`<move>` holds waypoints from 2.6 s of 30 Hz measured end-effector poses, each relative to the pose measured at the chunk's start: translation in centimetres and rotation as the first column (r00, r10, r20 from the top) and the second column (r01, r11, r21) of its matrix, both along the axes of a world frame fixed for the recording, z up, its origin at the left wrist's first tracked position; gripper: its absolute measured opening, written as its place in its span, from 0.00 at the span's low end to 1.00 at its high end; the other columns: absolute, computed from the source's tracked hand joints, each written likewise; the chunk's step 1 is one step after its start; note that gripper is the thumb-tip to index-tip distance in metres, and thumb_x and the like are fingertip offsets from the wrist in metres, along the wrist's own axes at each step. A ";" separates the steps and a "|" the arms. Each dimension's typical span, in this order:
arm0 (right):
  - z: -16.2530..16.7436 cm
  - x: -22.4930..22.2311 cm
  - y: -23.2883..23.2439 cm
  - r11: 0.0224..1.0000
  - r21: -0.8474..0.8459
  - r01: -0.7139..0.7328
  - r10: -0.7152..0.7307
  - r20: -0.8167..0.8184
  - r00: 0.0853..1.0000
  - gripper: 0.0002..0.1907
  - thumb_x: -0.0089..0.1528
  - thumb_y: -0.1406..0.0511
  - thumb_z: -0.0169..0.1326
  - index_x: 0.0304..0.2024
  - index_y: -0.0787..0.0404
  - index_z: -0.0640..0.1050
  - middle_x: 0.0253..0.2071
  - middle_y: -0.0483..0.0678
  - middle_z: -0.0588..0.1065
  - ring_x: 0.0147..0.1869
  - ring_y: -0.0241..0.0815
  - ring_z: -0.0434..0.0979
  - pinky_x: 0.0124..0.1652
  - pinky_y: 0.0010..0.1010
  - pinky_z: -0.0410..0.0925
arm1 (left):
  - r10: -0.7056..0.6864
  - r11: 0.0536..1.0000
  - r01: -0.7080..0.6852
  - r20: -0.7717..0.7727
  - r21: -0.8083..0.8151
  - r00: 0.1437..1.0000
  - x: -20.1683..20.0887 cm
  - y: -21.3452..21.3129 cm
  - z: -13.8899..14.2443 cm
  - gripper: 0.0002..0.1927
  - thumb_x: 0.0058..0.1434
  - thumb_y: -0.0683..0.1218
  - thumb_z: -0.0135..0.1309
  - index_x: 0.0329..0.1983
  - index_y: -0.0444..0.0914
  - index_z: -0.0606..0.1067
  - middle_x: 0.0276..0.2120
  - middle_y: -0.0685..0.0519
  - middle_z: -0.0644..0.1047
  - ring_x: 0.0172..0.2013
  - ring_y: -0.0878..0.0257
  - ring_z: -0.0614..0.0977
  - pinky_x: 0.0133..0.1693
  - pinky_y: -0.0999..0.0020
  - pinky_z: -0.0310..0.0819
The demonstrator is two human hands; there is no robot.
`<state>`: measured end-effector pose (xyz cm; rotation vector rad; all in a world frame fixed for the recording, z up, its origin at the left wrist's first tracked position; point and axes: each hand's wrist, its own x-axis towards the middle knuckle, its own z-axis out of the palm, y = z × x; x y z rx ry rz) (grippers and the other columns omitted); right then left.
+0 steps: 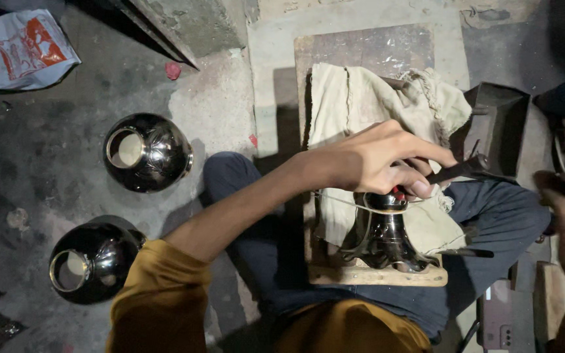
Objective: The person holds a dark metal object on a wooden block and repeatedly strikes it with a wooden mallet. They rotate the object to work different areas while maintaining a steady rhythm.
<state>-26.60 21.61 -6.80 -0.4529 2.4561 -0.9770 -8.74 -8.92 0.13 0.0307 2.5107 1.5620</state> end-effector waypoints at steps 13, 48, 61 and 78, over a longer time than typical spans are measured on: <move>7.1 2.4 -5.6 0.917 -0.095 -0.388 0.372 -0.154 0.915 0.27 0.67 0.63 0.49 0.65 0.72 0.66 0.56 0.66 0.72 0.60 0.61 0.73 0.59 0.44 0.66 | 0.066 0.998 -0.068 -0.275 0.001 0.959 1.6 0.4 -2.4 0.22 0.64 0.47 0.60 0.61 0.38 0.76 0.40 0.48 0.87 0.33 0.65 0.88 0.39 0.63 0.84; 17.3 2.9 -19.2 0.328 0.497 -0.803 0.850 -0.526 0.022 0.41 0.57 0.65 0.55 0.73 0.46 0.60 0.56 0.54 0.77 0.55 0.49 0.81 0.56 0.37 0.74 | 0.782 0.494 -0.863 -0.486 0.104 0.389 7.2 10.0 -0.9 0.07 0.67 0.34 0.60 0.44 0.38 0.78 0.44 0.52 0.83 0.36 0.61 0.89 0.37 0.69 0.84; 16.6 1.9 -17.4 0.308 0.703 -0.641 0.936 -0.104 0.336 0.40 0.62 0.71 0.51 0.75 0.40 0.60 0.53 0.42 0.77 0.46 0.35 0.86 0.50 0.27 0.80 | 0.737 0.543 -0.832 -0.540 0.115 0.406 7.6 9.3 -0.2 0.10 0.67 0.36 0.60 0.50 0.37 0.76 0.46 0.47 0.82 0.34 0.59 0.87 0.33 0.68 0.80; 6.5 -5.2 -8.0 0.612 0.083 -0.787 0.773 -0.274 0.572 0.28 0.54 0.80 0.54 0.56 0.62 0.72 0.51 0.55 0.73 0.56 0.48 0.79 0.58 0.41 0.75 | 0.517 0.840 -0.533 -0.452 0.104 0.727 6.2 5.1 -2.5 0.16 0.65 0.37 0.58 0.57 0.30 0.76 0.40 0.47 0.85 0.31 0.65 0.87 0.28 0.72 0.80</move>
